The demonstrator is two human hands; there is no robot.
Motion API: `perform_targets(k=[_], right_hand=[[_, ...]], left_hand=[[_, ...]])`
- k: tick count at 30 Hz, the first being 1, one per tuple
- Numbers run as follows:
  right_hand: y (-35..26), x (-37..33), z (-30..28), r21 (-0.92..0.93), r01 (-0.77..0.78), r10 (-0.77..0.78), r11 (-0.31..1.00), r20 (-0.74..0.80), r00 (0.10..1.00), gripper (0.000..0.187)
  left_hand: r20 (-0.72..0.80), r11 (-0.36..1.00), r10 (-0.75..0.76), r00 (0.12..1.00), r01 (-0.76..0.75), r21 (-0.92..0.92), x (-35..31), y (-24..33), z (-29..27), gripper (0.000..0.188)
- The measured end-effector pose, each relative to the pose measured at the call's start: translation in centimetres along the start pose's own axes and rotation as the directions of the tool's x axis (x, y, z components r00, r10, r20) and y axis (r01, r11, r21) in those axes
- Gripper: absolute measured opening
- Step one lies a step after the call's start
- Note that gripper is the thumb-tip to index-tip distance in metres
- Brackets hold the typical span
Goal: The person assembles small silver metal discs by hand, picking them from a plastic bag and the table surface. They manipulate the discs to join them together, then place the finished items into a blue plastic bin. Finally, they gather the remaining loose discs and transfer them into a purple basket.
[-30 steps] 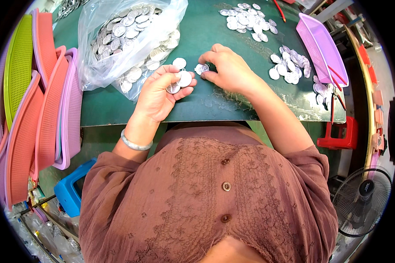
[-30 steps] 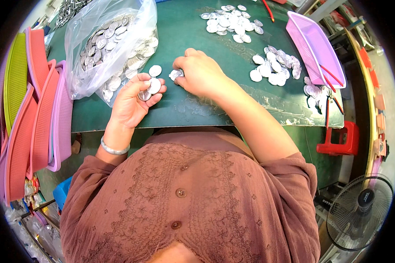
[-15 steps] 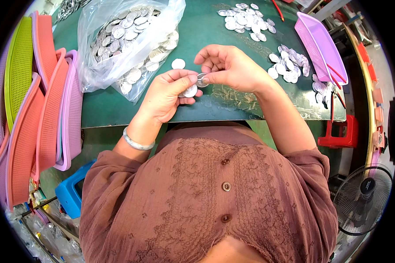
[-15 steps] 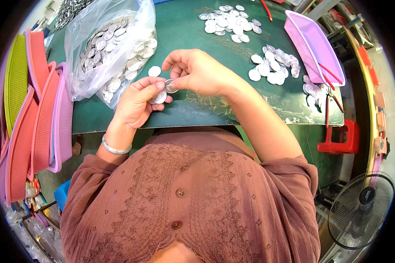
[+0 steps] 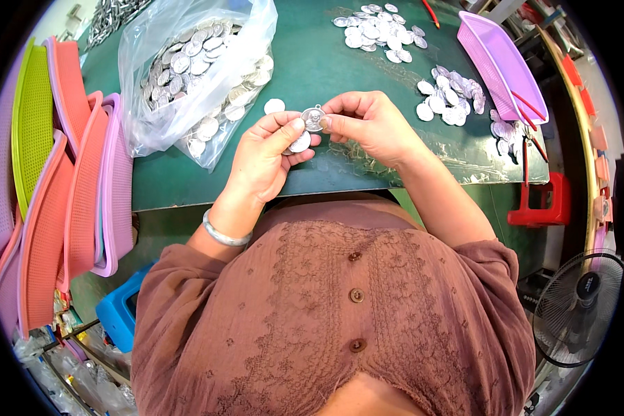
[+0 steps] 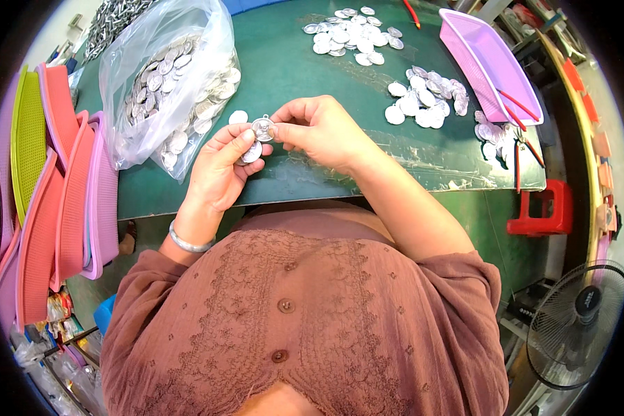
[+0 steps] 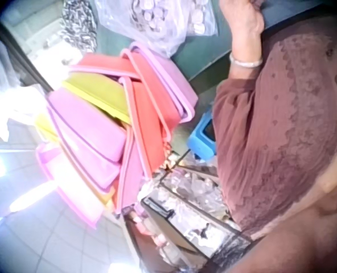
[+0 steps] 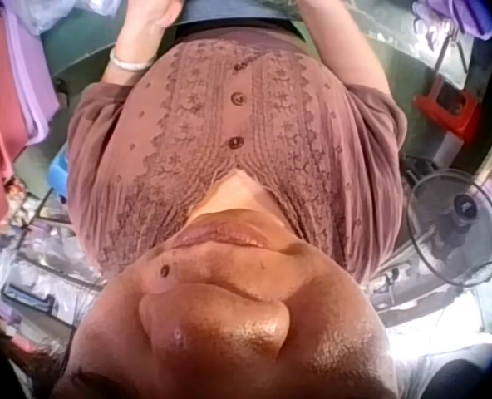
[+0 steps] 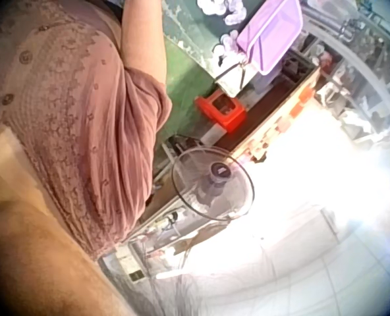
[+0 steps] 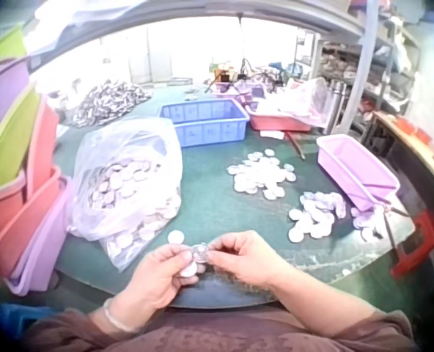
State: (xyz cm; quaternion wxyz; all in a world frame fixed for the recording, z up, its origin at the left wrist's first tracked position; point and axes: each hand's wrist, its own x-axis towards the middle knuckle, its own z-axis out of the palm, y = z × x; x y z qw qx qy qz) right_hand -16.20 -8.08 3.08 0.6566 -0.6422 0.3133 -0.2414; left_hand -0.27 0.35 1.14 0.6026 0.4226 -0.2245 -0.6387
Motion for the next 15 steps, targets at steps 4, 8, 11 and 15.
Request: perform_targets(k=[4, 8, 11, 15], right_hand=[[-0.24, -0.18, 0.11, 0.005, 0.026, -0.026, 1.000, -0.015, 1.000, 0.022], [-0.17, -0.18, -0.08, 0.011, 0.028, -0.028, 1.000, -0.029, 0.999, 0.022], [-0.17, -0.18, -0.26, 0.048, -0.004, 0.005, 0.999, -0.021, 1.000, 0.020], [-0.02, -0.16, -0.48, 0.107, -0.016, 0.017, 0.994, -0.009, 1.000, 0.020]], left_hand=[[0.000, 1.000, -0.009, 1.000, 0.009, 0.019, -0.12, 0.08, 0.08, 0.014], [0.017, 0.999, -0.021, 1.000, 0.020, 0.036, -0.14, 0.07, 0.09, 0.014], [0.021, 0.999, -0.026, 0.999, 0.026, 0.042, -0.17, 0.07, 0.17, 0.014], [0.018, 0.998, -0.037, 0.999, 0.036, 0.053, -0.22, 0.09, 0.36, 0.013]])
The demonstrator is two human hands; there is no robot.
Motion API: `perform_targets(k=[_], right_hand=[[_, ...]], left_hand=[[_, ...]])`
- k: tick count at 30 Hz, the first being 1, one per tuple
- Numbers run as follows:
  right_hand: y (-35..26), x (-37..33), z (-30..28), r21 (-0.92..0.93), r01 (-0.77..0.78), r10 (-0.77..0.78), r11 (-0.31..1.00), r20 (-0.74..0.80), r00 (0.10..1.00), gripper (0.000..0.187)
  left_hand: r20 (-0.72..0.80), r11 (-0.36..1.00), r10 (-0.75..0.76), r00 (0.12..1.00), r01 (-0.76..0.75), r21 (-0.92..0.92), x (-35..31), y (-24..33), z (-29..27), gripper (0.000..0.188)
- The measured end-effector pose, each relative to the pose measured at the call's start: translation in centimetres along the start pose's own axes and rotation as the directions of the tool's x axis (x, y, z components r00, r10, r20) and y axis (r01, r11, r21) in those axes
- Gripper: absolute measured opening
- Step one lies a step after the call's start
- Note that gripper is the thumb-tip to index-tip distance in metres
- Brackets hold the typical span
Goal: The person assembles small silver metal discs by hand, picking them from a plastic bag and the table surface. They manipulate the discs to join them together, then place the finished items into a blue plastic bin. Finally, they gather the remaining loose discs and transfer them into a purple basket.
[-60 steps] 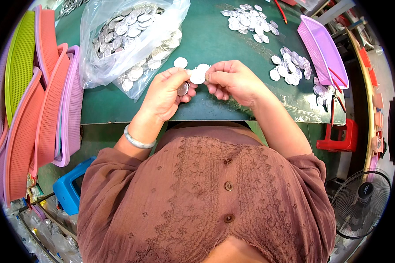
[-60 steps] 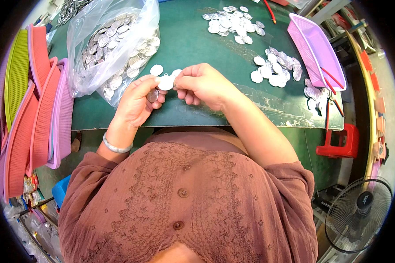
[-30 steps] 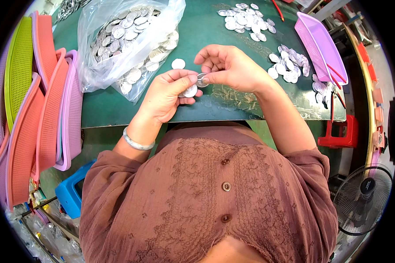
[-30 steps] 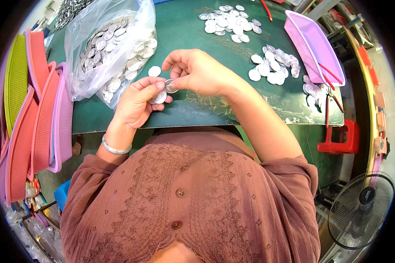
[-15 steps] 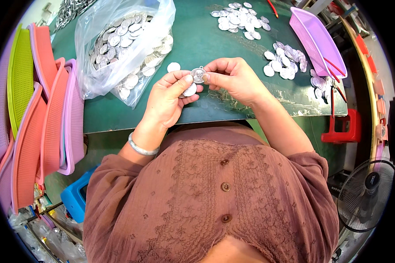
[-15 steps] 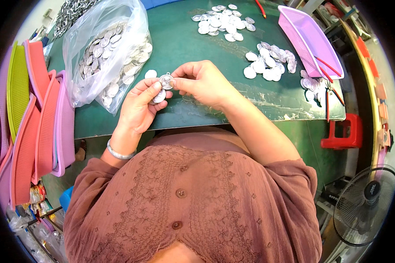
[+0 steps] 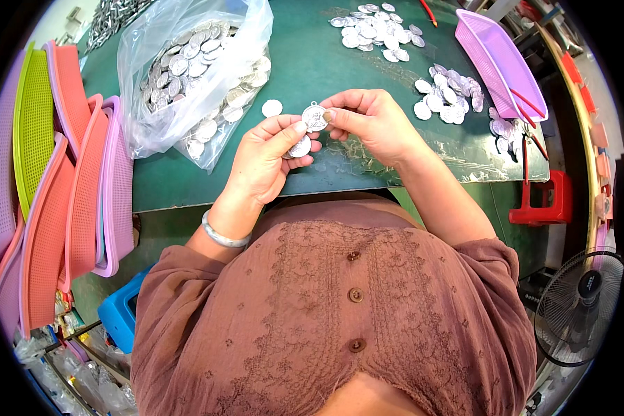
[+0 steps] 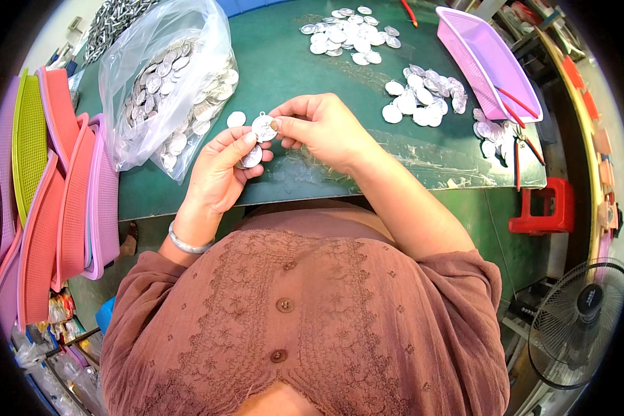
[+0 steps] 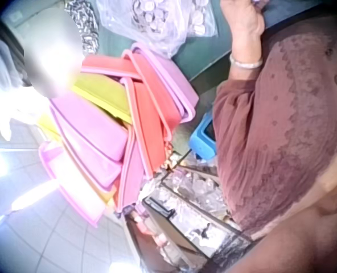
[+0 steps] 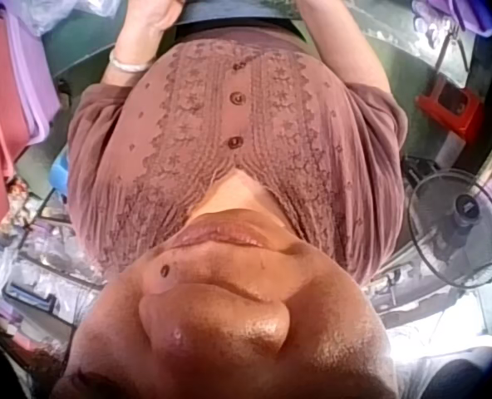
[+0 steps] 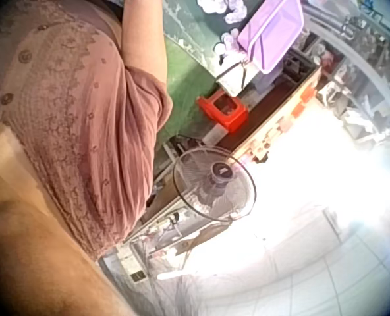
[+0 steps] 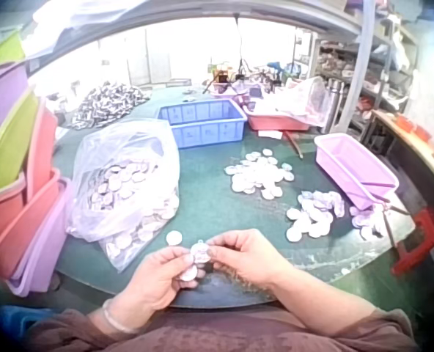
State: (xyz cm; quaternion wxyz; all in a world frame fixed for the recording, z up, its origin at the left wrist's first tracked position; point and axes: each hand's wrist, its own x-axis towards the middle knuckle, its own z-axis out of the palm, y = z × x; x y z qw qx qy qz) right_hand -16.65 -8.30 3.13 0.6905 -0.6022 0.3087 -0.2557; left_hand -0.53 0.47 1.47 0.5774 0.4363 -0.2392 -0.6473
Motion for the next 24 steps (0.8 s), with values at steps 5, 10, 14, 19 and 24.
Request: perform_targets(k=[5, 10, 14, 19, 24], right_hand=[[0.3, -0.1, -0.2, 0.121, 0.006, -0.010, 0.993, 0.032, 0.999, 0.021], [0.3, -0.1, -0.3, 0.131, -0.006, 0.002, 0.991, 0.032, 0.999, 0.021], [0.2, -0.2, -0.4, 0.089, -0.002, 0.001, 0.996, 0.015, 1.000, 0.021], [-0.2, -0.7, -0.9, -0.092, 0.070, -0.080, 0.993, -0.104, 0.991, 0.022], [0.0, -1.2, -3.2, -0.200, 0.057, -0.100, 0.978, -0.215, 0.972, 0.022]], left_hand=[[-0.008, 1.000, 0.001, 1.000, -0.001, -0.021, 0.0, 0.0, 0.1, 0.013], [-0.005, 1.000, 0.000, 1.000, 0.000, -0.026, 0.0, 0.0, 0.2, 0.014], [-0.006, 1.000, -0.013, 1.000, 0.013, -0.007, 0.1, -0.2, 0.2, 0.014], [-0.063, 0.999, -0.028, 0.998, 0.030, 0.028, -0.1, 0.1, 0.5, 0.016], [-0.067, 0.999, -0.009, 0.998, 0.013, 0.047, -0.4, 0.3, 0.0, 0.018]])
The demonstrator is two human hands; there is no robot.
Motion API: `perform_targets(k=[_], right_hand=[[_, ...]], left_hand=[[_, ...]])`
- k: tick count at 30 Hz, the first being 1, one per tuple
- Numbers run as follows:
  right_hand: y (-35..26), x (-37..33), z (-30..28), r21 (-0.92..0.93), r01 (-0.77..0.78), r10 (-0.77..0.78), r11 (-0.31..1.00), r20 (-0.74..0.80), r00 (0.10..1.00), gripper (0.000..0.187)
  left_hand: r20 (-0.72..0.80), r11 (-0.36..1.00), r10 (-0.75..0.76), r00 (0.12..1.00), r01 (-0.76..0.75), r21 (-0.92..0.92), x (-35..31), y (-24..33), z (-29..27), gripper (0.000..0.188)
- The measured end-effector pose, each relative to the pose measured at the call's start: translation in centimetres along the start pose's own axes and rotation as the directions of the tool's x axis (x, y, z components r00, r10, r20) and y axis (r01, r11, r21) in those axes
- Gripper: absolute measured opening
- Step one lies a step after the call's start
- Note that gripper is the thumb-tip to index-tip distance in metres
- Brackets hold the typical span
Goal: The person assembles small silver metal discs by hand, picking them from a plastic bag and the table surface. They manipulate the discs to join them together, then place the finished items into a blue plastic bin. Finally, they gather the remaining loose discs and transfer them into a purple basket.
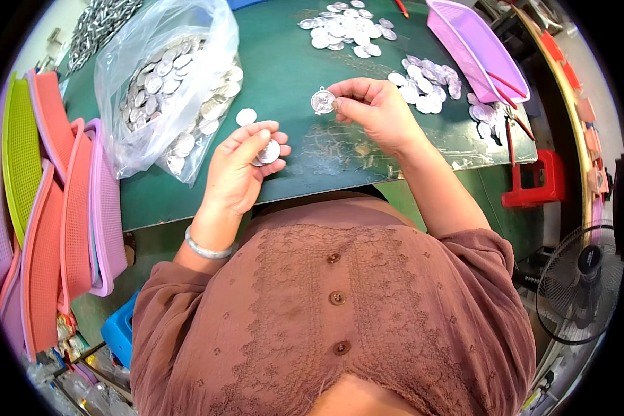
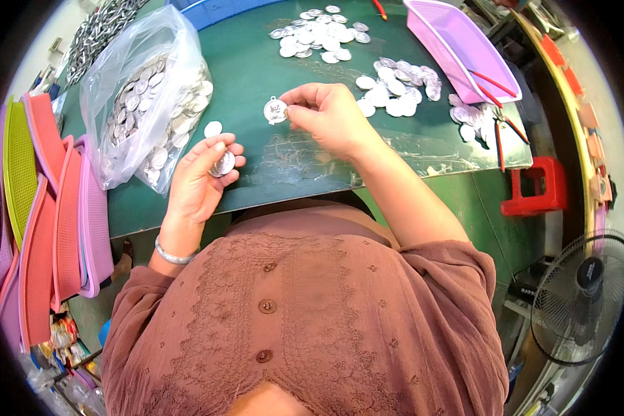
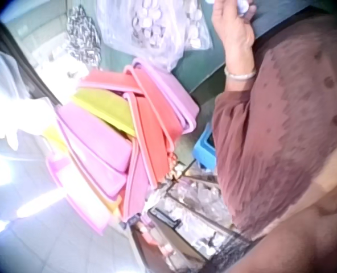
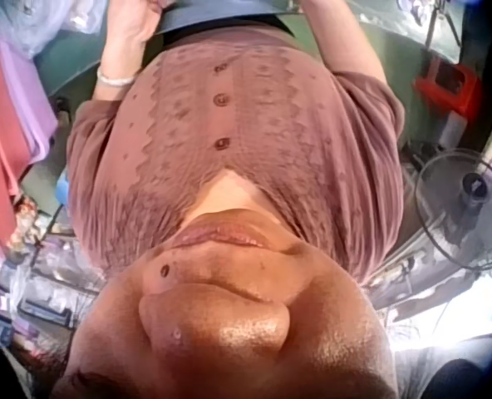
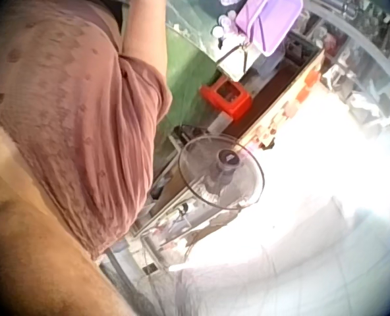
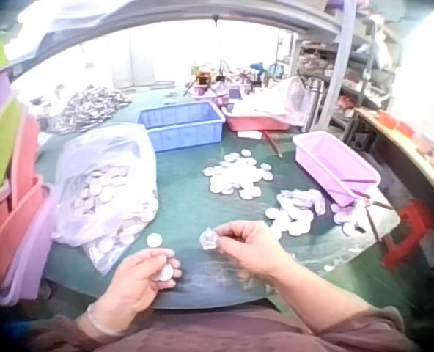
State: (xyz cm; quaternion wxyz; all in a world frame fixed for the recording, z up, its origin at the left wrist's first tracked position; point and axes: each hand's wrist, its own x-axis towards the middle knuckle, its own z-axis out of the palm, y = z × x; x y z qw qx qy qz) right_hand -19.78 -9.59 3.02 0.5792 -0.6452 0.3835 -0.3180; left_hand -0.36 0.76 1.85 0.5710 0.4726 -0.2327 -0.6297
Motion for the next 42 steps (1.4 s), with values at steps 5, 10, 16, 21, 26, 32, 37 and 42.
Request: perform_targets(k=[5, 10, 16, 21, 26, 32, 37, 42], right_hand=[[0.1, -0.5, -1.6, 0.023, 0.038, -0.036, 0.999, -0.061, 0.998, 0.020], [0.4, -0.9, -1.5, -0.064, 0.165, -0.172, 0.984, -0.122, 0.978, 0.016], [0.8, -1.2, -1.3, -0.360, 0.449, -0.532, 0.817, -0.172, 0.829, 0.012], [0.1, -1.5, -1.5, -0.525, 0.559, -0.705, 0.642, -0.117, 0.699, 0.012], [0.1, -1.5, -2.1, -0.637, 0.565, -0.770, 0.525, -0.073, 0.634, 0.013], [0.2, -1.7, -2.9, -0.745, 0.579, -0.854, 0.331, 0.025, 0.520, 0.016], [-0.2, -2.1, -2.2, -0.725, 0.595, -0.850, 0.348, 0.024, 0.526, 0.016], [-0.3, -2.7, 0.6, -0.527, 0.645, -0.768, 0.553, -0.021, 0.640, 0.016]], left_hand=[[0.036, 1.000, -0.009, 0.999, 0.008, 0.012, 0.2, -0.3, -0.1, 0.018], [0.069, 1.000, -0.021, 0.997, 0.021, 0.000, 0.3, -0.4, 0.1, 0.017], [0.053, 1.000, -0.021, 0.998, 0.021, 0.016, 0.1, -0.3, 0.3, 0.018], [0.061, 1.000, -0.016, 0.998, 0.015, 0.019, 0.2, -0.4, 0.1, 0.019], [0.057, 1.000, 0.002, 0.998, -0.003, 0.029, 0.1, -0.3, -0.3, 0.020], [0.018, 1.000, 0.009, 1.000, -0.009, 0.020, -0.1, -0.3, -1.3, 0.020], [0.060, 1.000, -0.014, 0.998, 0.014, 0.004, -0.2, -0.3, -0.7, 0.019], [0.114, 0.995, -0.056, 0.992, 0.045, 0.094, -0.2, 0.0, 2.6, 0.022]])
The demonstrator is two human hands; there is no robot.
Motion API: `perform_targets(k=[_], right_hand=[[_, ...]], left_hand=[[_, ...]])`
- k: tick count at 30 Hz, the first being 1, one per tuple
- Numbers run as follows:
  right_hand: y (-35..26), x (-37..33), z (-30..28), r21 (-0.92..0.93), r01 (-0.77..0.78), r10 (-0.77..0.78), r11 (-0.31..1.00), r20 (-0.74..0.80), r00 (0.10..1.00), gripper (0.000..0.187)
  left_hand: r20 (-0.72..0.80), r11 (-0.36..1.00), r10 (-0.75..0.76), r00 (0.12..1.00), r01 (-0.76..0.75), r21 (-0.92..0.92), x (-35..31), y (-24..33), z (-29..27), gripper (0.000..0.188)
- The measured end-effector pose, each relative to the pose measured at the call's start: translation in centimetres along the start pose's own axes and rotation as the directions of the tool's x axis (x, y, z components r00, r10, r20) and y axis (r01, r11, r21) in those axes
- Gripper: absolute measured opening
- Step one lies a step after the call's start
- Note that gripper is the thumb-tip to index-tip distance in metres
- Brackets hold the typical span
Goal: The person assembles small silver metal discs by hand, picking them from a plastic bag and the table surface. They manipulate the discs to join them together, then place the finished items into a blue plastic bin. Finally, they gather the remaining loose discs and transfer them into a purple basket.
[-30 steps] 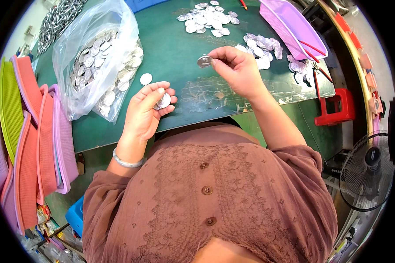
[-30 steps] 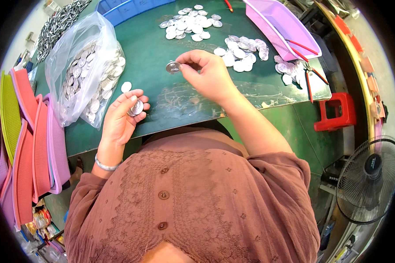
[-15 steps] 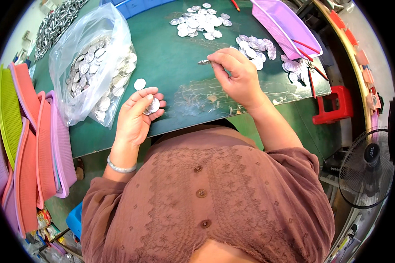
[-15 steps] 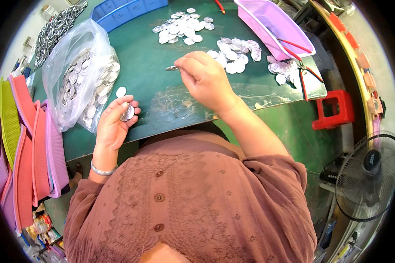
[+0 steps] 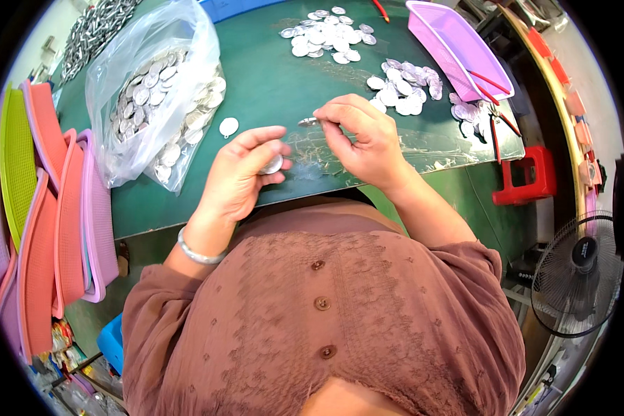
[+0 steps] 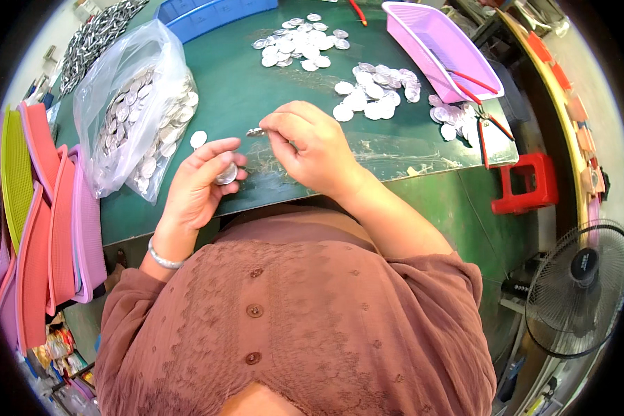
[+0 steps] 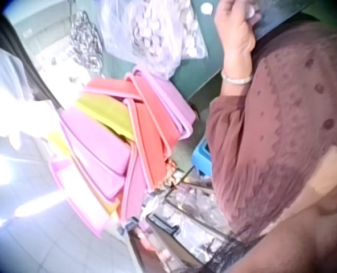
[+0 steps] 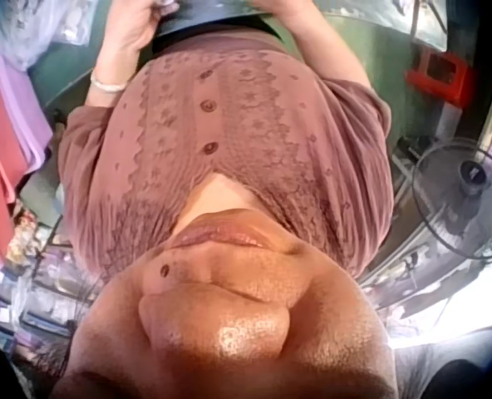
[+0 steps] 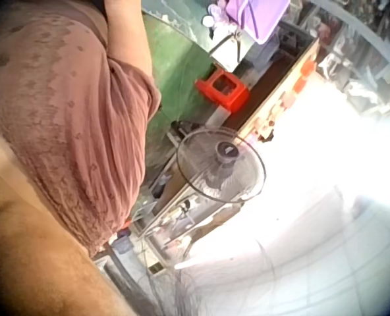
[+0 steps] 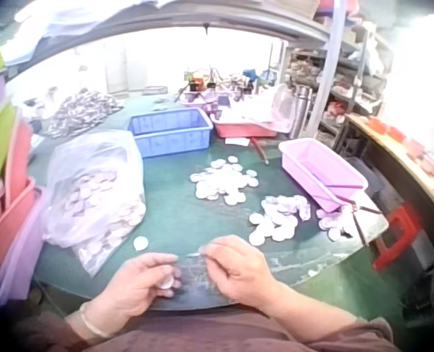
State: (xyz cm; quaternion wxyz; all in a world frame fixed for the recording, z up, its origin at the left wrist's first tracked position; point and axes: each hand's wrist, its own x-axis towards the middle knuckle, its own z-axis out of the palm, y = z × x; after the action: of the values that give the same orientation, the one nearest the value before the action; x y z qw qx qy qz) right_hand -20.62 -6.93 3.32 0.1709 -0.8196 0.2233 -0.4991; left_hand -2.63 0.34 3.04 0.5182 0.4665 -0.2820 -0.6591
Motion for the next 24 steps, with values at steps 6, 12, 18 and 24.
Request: perform_targets(k=[6, 12, 18, 24], right_hand=[[-1.2, -0.7, 0.8, 0.324, -0.416, 0.367, 0.850, 0.202, 0.908, 0.010], [-1.1, -0.7, 1.1, 0.237, -0.203, 0.170, 0.950, 0.150, 0.974, 0.014], [-1.0, -0.4, 0.8, 0.095, 0.028, -0.043, 0.995, 0.159, 0.986, 0.017], [-0.6, -0.6, 0.7, 0.026, 0.260, -0.261, 0.965, 0.162, 0.952, 0.018]], left_hand=[[0.029, 0.985, 0.146, 0.989, -0.149, 0.088, 0.6, -0.7, 0.9, 0.014], [0.016, 0.938, 0.292, 0.956, -0.289, 0.193, 0.9, -1.7, 0.4, 0.012], [0.034, 0.959, 0.256, 0.966, -0.258, 0.117, 1.2, -1.8, 0.2, 0.012], [0.065, 0.941, 0.315, 0.947, -0.320, 0.111, 1.3, -1.9, 0.0, 0.016]])
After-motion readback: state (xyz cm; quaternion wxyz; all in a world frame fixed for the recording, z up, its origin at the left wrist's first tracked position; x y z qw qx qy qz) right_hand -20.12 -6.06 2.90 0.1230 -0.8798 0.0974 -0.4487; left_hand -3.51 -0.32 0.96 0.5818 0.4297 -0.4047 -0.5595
